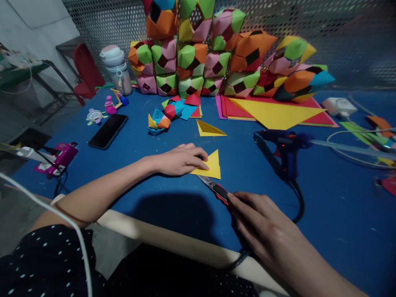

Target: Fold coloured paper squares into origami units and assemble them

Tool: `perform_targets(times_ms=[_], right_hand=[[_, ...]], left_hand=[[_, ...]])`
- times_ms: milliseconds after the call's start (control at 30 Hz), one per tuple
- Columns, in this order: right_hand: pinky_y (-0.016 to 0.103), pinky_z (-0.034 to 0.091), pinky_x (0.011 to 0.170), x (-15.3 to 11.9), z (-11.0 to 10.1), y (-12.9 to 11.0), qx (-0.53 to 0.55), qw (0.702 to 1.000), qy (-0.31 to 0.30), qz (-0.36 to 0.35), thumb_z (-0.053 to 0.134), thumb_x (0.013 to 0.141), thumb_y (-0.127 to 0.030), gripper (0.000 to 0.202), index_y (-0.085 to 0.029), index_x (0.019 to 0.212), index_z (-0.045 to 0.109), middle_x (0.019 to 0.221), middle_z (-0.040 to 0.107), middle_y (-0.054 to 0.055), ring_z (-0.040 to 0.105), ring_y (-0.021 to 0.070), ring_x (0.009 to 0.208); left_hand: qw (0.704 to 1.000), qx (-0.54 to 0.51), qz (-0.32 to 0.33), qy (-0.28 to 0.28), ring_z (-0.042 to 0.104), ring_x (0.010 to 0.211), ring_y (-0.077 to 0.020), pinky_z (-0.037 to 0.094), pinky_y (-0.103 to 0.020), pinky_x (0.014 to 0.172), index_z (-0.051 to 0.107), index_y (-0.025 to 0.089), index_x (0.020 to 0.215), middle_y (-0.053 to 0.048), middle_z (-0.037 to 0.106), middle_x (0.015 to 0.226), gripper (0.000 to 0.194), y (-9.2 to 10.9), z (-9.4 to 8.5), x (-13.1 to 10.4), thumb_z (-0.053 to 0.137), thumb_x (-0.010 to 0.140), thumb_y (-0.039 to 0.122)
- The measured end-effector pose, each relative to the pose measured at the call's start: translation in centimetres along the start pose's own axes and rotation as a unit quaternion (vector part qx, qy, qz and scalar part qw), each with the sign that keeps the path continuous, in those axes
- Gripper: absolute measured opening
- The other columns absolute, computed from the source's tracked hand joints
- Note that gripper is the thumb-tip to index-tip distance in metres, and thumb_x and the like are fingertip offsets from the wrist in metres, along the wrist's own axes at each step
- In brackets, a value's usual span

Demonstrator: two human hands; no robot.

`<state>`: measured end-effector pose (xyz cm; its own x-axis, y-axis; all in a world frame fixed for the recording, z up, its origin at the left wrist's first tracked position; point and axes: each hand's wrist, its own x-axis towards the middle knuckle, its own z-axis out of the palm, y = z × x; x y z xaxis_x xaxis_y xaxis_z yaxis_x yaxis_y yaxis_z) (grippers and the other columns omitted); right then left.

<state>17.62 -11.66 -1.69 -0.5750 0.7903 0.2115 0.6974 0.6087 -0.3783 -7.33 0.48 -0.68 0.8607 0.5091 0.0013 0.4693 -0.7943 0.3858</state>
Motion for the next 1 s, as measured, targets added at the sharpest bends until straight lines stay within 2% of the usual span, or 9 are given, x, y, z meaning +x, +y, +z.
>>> perform_targets(times_ms=[400,733,867,1000], right_hand=[[0.037,0.053,0.075,1.0,0.1,-0.8,0.001,1.000,-0.028,-0.012,0.037,0.092,-0.021,0.040,-0.013,0.130,0.049,0.111,0.057,0.016,0.054,0.0238,0.094],[0.036,0.053,0.072,1.7,0.0,-1.7,0.022,0.998,-0.049,-0.038,0.036,0.091,-0.017,0.039,-0.014,0.127,0.051,0.110,0.058,0.015,0.056,0.0221,0.090],[0.032,0.053,0.076,0.7,-1.9,-0.7,0.057,0.997,-0.010,-0.055,0.042,0.090,-0.018,0.035,-0.020,0.123,0.053,0.110,0.059,0.011,0.058,0.0205,0.096],[0.033,0.053,0.074,0.0,-3.4,1.7,0.042,0.995,0.085,0.011,0.046,0.089,-0.024,0.028,-0.021,0.116,0.055,0.107,0.060,0.010,0.061,0.0216,0.094]], left_hand=[[1.000,0.000,0.000,-0.007,0.045,0.105,-0.0191,0.032,-0.033,0.090,0.060,0.031,0.114,-0.003,0.053,0.125,0.035,0.1,-0.1,0.0,0.036,0.092,0.022],[1.000,-0.013,0.005,0.010,0.046,0.104,-0.0191,0.032,-0.032,0.090,0.062,0.028,0.113,-0.004,0.054,0.123,0.033,0.0,-0.1,0.0,0.037,0.092,0.023],[0.998,-0.058,-0.005,0.035,0.047,0.107,-0.0181,0.032,-0.032,0.094,0.060,0.025,0.116,-0.004,0.055,0.123,0.033,0.2,-0.1,-0.4,0.036,0.092,0.021],[0.991,-0.091,-0.034,0.092,0.048,0.109,-0.0194,0.034,-0.033,0.095,0.056,0.018,0.119,-0.010,0.056,0.120,0.032,0.9,-0.1,-0.8,0.040,0.091,0.024]])
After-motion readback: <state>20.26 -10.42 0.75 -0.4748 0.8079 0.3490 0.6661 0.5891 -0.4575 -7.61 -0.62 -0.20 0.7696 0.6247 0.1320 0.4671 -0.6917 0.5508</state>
